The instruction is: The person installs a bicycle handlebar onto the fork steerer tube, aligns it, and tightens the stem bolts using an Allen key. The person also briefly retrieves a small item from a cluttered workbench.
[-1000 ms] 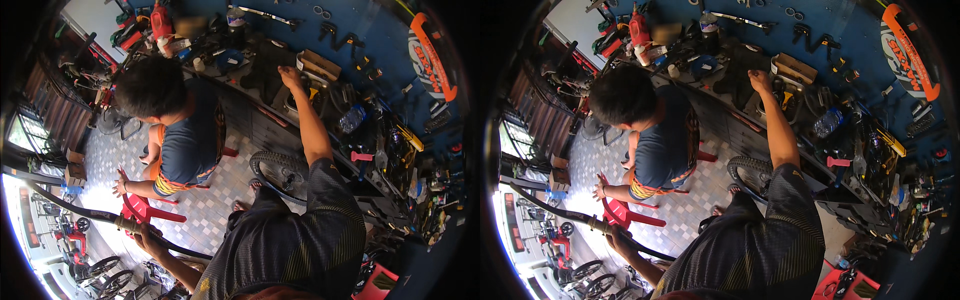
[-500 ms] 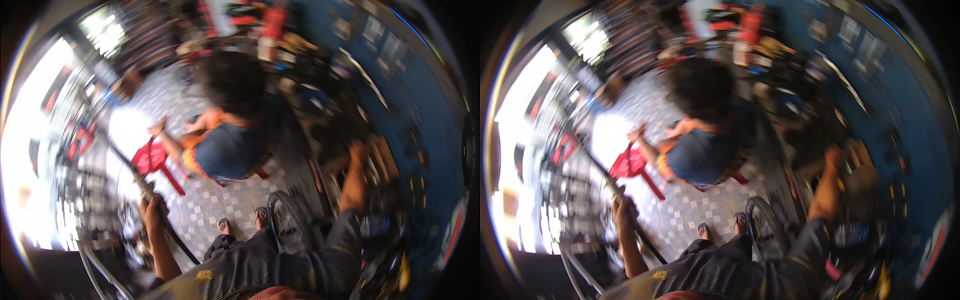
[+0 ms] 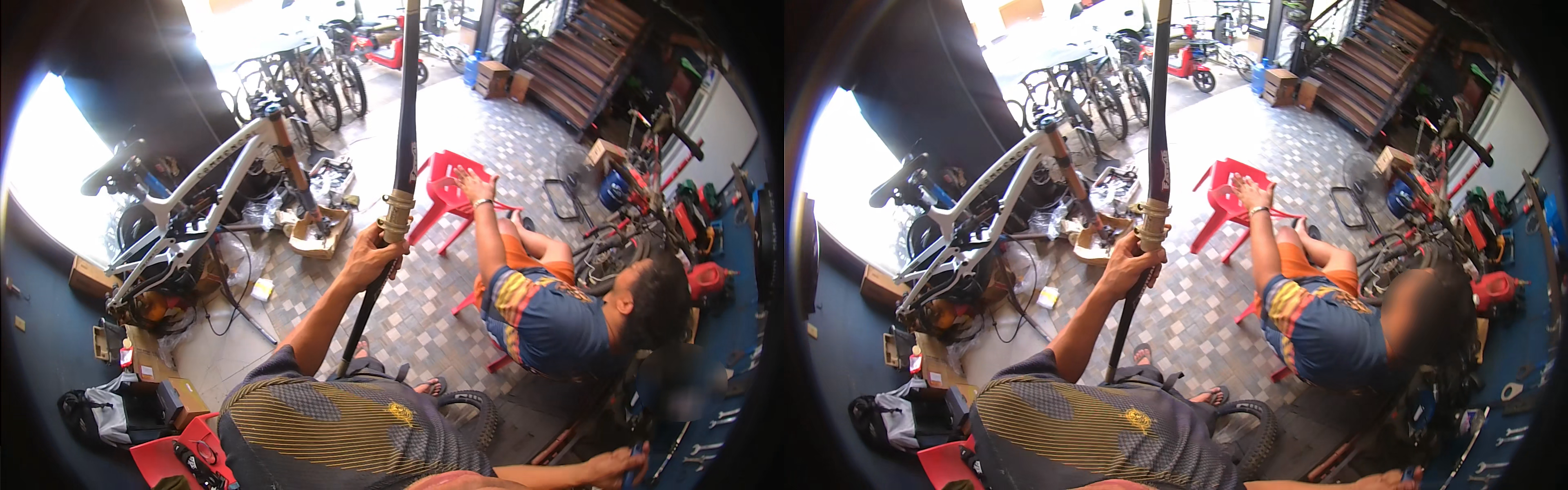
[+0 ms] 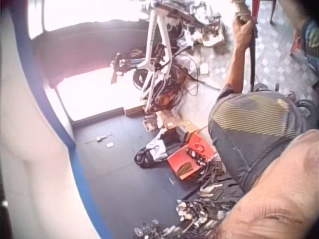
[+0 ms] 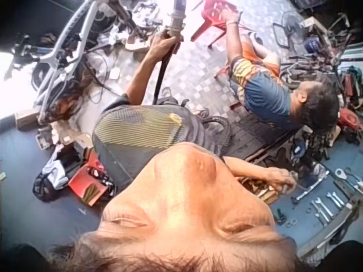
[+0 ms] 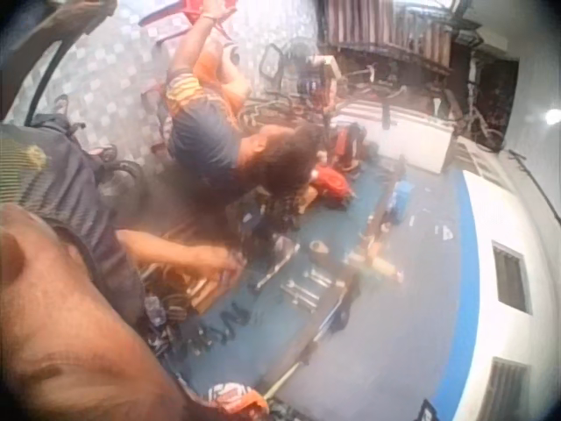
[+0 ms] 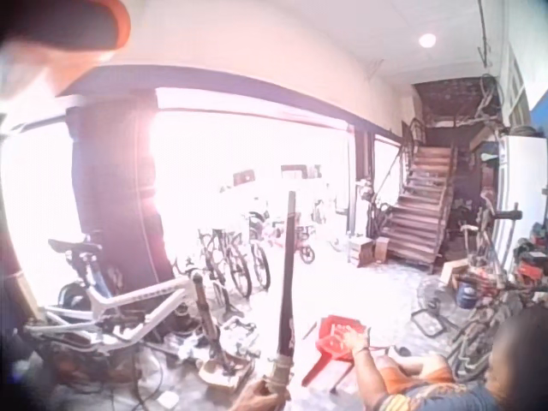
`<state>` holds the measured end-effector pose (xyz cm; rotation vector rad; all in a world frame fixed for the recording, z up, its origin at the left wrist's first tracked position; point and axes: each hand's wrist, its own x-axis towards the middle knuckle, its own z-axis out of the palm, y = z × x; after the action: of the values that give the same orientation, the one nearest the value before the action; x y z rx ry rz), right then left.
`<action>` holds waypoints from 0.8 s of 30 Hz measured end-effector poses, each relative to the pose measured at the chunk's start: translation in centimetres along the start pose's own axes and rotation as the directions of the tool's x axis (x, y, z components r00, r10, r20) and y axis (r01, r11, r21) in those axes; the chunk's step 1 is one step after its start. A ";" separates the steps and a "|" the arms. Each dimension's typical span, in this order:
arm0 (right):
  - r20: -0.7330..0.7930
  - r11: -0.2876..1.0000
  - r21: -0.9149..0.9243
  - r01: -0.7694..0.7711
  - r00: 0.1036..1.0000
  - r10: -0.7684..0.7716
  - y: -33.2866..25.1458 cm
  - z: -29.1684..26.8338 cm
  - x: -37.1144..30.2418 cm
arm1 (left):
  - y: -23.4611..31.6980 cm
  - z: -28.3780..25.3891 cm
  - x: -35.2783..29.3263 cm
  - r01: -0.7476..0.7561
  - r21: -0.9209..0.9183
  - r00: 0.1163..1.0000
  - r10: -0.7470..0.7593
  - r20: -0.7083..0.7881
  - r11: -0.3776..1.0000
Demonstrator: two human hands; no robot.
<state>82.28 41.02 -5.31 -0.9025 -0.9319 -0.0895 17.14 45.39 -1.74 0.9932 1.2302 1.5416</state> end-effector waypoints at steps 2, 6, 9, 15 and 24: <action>0.267 0.984 0.180 -0.009 0.963 -0.041 -7.4 10.3 -3.0 | -0.1 -4.3 1.0 -0.018 -0.032 1.000 0.018 0.002 0.999; 0.678 0.956 0.287 -0.063 0.718 -0.156 -16.3 29.2 -11.0 | 1.5 -12.7 1.6 -0.149 0.061 0.979 0.156 -0.133 0.987; 0.794 0.896 0.369 -0.247 0.584 -0.167 -20.3 39.5 -16.6 | 5.2 -17.1 1.9 -0.144 0.044 0.966 0.150 -0.213 0.989; 0.833 0.872 0.453 -0.185 0.437 -0.340 -27.1 53.7 -23.6 | 9.6 -25.1 4.6 -0.214 -0.059 0.932 0.186 -0.311 0.975; 0.776 0.772 0.603 -0.201 0.373 -0.509 -25.9 77.5 -32.9 | 14.1 -29.0 16.8 -0.322 -0.068 0.872 0.268 -0.409 0.944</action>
<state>-0.04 69.17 8.14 -0.1054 -1.9961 0.6264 -17.22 52.58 7.73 0.8323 1.2628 2.1191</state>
